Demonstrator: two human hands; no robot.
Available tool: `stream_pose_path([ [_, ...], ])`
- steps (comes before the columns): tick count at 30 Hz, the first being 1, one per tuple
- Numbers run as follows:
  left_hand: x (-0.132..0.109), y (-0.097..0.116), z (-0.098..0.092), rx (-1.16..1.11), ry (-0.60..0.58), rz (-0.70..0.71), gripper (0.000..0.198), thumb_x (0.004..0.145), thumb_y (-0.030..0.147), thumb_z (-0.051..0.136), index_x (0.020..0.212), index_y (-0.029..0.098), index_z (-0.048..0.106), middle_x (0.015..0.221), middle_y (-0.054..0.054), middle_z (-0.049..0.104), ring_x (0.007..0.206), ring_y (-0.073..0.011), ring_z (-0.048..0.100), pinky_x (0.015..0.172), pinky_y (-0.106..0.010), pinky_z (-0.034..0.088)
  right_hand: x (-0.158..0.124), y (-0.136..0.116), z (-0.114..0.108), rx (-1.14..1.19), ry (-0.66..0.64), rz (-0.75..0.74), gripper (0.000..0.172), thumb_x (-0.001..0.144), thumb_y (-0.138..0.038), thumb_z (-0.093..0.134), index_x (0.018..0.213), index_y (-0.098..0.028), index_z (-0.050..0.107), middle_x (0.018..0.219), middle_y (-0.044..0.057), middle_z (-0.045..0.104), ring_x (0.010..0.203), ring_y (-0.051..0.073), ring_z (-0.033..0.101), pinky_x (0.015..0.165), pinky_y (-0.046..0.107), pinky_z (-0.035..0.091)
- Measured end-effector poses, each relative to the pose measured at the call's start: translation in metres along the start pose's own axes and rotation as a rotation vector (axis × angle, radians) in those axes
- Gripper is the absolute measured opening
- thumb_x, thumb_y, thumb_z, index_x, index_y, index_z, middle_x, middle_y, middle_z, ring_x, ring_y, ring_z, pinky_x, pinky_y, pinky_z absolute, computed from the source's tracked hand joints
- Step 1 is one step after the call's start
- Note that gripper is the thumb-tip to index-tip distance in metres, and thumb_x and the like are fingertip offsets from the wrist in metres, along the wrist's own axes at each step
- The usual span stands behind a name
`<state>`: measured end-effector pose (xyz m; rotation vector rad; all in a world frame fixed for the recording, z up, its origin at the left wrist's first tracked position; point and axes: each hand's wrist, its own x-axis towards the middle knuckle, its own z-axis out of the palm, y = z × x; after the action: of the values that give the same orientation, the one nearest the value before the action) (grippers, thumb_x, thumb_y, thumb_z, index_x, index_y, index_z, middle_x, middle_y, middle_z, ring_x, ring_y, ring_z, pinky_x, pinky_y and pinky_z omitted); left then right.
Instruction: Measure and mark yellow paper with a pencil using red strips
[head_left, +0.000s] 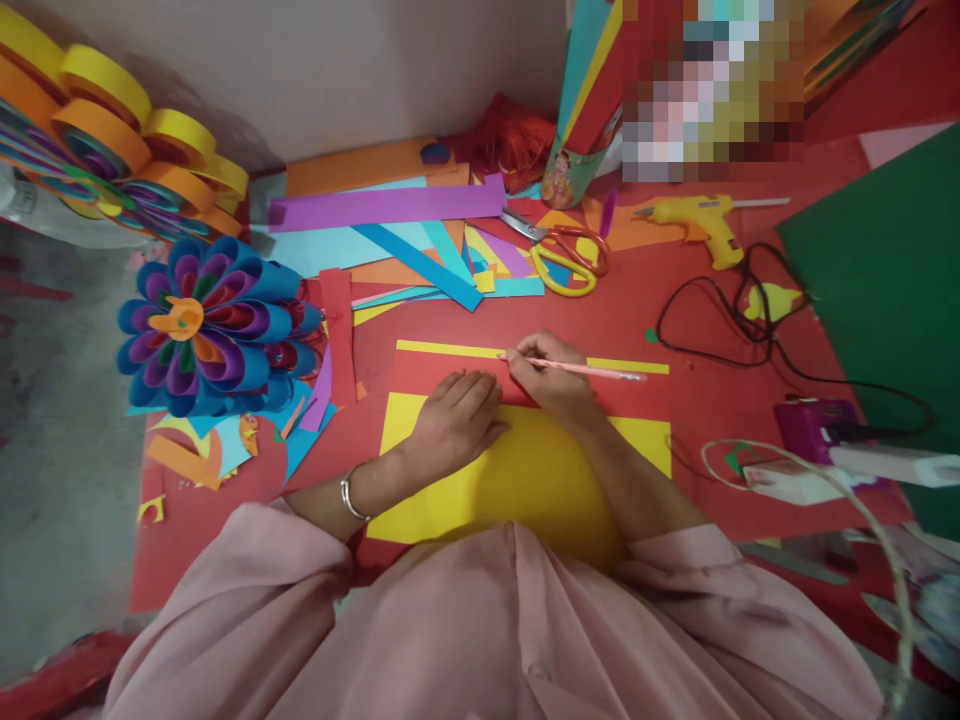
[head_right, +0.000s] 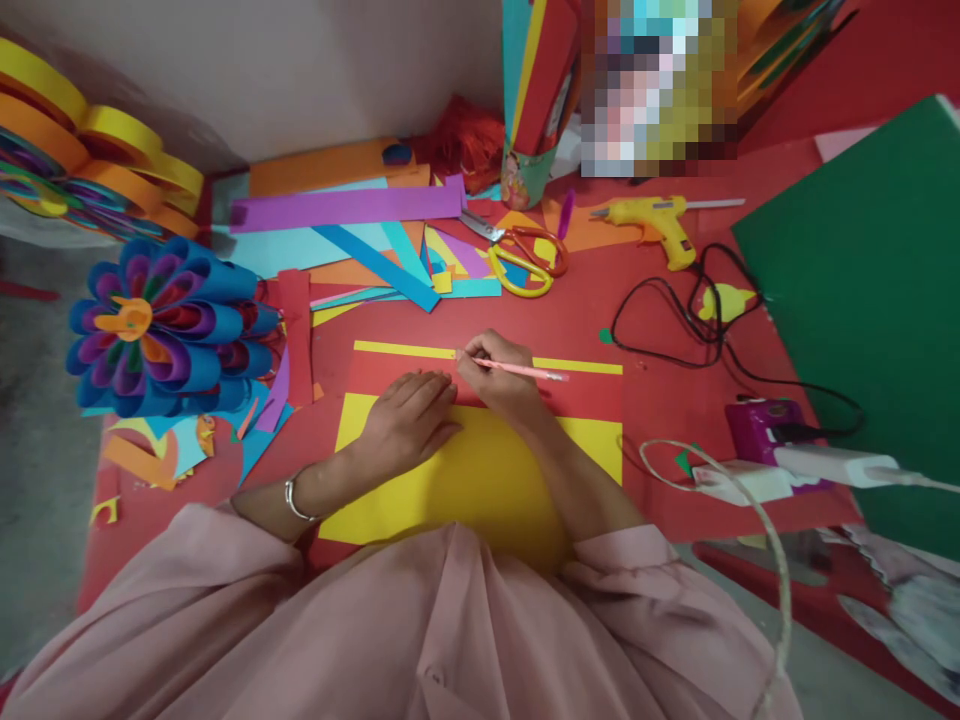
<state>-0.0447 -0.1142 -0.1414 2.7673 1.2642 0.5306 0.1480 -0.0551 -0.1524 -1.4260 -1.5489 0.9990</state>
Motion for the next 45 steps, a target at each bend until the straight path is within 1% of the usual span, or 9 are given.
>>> stream_pose_path([
  [2,0.0000,0.0002,0.0009,-0.007,0.034,0.002,0.034,0.101,0.040,0.059,0.125,0.016,0.066,0.123,-0.015,0.072,0.116,-0.0311,0.069,0.103,-0.050,0.056,-0.0019,0.0002,-0.0005,-0.009,0.040,0.009,0.023,0.088,-0.042,0.067,0.076,-0.024,0.060,0.062,-0.004,0.061,0.057,0.013,0.054,0.056,0.026,0.042],
  [3,0.0008,0.0005,0.0013,-0.005,0.053,0.008,0.034,0.101,0.039,0.059,0.124,0.015,0.066,0.121,-0.016,0.073,0.114,-0.0310,0.070,0.101,-0.049,0.057,-0.0023,-0.0001,-0.0011,-0.016,0.036,0.011,0.023,0.088,-0.042,0.068,0.076,-0.024,0.060,0.062,-0.004,0.060,0.057,0.013,0.054,0.056,0.026,0.042],
  [7,0.0040,0.0011,0.0011,0.006,0.107,0.031,0.032,0.100,0.036,0.061,0.119,0.012,0.068,0.117,-0.016,0.074,0.109,-0.0308,0.071,0.099,-0.048,0.058,-0.0010,-0.0027,-0.0046,-0.038,-0.039,0.009,0.023,0.087,-0.040,0.069,0.074,-0.023,0.062,0.061,-0.004,0.059,0.056,0.013,0.053,0.055,0.026,0.040],
  [12,0.0038,0.0005,0.0016,-0.026,0.078,0.018,0.031,0.101,0.035,0.059,0.121,0.014,0.068,0.118,-0.016,0.074,0.111,-0.0305,0.070,0.099,-0.049,0.058,-0.0003,-0.0038,-0.0058,-0.045,-0.030,0.006,0.022,0.087,-0.039,0.069,0.075,-0.023,0.063,0.061,-0.004,0.060,0.057,0.013,0.052,0.057,0.026,0.040],
  [17,0.0048,0.0006,-0.0001,-0.035,0.078,0.022,0.029,0.100,0.033,0.060,0.120,0.014,0.068,0.117,-0.016,0.073,0.110,-0.0303,0.071,0.098,-0.048,0.059,-0.0008,-0.0035,-0.0051,-0.078,-0.045,0.006,0.023,0.089,-0.041,0.067,0.075,-0.023,0.063,0.063,-0.003,0.061,0.058,0.014,0.053,0.058,0.027,0.042],
  [25,0.0049,0.0008,-0.0006,-0.069,0.020,-0.018,0.029,0.100,0.034,0.059,0.122,0.017,0.067,0.119,-0.016,0.073,0.112,-0.0308,0.070,0.100,-0.051,0.058,-0.0002,-0.0039,-0.0044,-0.094,-0.041,0.010,0.023,0.088,-0.042,0.068,0.075,-0.024,0.063,0.064,-0.002,0.062,0.060,0.014,0.054,0.058,0.027,0.042],
  [31,0.0049,0.0010,-0.0009,-0.058,0.016,-0.015,0.028,0.100,0.034,0.059,0.121,0.016,0.068,0.119,-0.015,0.073,0.112,-0.0303,0.070,0.100,-0.050,0.058,-0.0010,-0.0030,-0.0049,-0.082,-0.044,-0.001,0.022,0.089,-0.042,0.067,0.076,-0.024,0.064,0.065,-0.002,0.062,0.060,0.014,0.055,0.058,0.027,0.042],
  [37,0.0058,0.0012,-0.0019,-0.029,0.057,0.013,0.030,0.100,0.034,0.059,0.119,0.013,0.068,0.117,-0.016,0.074,0.110,-0.0306,0.071,0.099,-0.049,0.059,-0.0001,-0.0054,-0.0042,-0.077,-0.046,0.009,0.023,0.089,-0.041,0.067,0.074,-0.024,0.062,0.063,-0.003,0.062,0.059,0.014,0.054,0.060,0.027,0.043],
  [45,0.0056,0.0018,-0.0027,-0.031,0.030,0.000,0.030,0.101,0.033,0.059,0.121,0.014,0.068,0.118,-0.015,0.074,0.111,-0.0306,0.071,0.100,-0.049,0.059,-0.0009,-0.0023,-0.0042,-0.070,-0.058,-0.009,0.024,0.090,-0.042,0.066,0.075,-0.024,0.061,0.063,-0.003,0.062,0.059,0.014,0.055,0.059,0.028,0.043],
])
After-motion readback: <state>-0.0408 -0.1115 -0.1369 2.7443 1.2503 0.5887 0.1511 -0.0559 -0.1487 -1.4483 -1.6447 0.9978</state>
